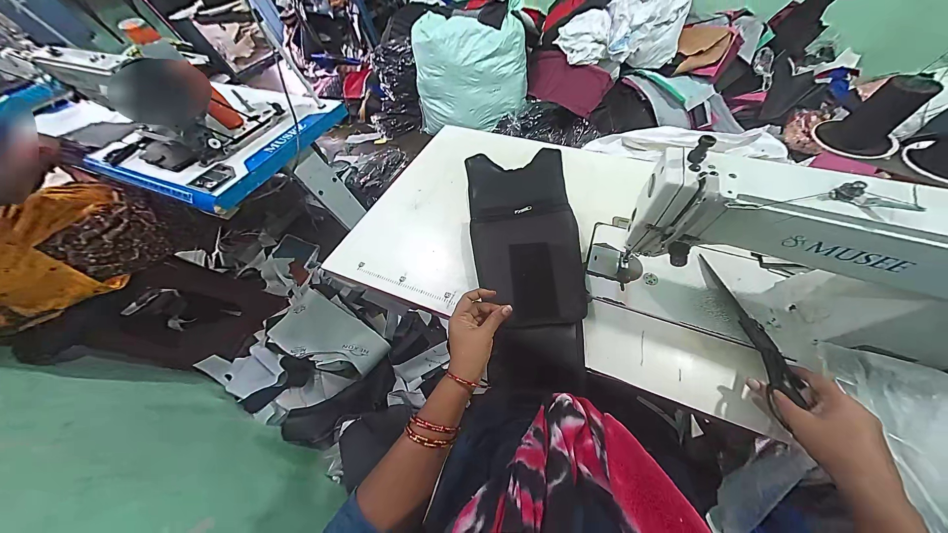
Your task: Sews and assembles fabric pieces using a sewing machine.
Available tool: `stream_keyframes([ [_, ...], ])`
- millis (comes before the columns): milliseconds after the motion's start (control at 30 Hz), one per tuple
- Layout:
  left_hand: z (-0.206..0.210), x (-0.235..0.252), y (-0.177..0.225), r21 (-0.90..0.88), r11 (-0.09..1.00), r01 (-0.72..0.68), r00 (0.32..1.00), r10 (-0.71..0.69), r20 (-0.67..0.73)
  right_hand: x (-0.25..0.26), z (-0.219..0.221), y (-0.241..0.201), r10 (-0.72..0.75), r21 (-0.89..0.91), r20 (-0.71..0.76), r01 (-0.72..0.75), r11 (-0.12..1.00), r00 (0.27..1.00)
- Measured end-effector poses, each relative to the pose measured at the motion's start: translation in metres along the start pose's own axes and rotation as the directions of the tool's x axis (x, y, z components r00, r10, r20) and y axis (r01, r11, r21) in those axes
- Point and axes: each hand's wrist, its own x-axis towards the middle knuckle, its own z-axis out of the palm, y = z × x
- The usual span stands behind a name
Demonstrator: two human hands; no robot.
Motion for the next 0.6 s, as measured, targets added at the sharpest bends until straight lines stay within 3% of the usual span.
stream_keyframes([
  [133,0.001,0.002,0.004,-0.014,0.999,0.036,0.999,-0.036,-0.001,-0.03,0.001,0.016,-0.284,-0.026,-0.041,0.284,0.959,0.958],
  [300,0.001,0.003,0.006,-0.031,0.998,0.049,0.999,-0.049,-0.01,-0.049,0.009,0.008,-0.603,-0.119,-0.004,0.599,0.792,0.797],
  [500,0.003,0.003,0.007,-0.06,0.997,0.054,0.998,-0.055,-0.01,-0.04,0.043,-0.021,-0.806,-0.269,-0.03,0.771,0.577,0.592],
  [600,0.003,0.003,0.008,-0.071,0.995,0.063,0.998,-0.064,-0.008,-0.036,0.057,-0.032,-0.847,-0.273,-0.041,0.81,0.519,0.529],
])
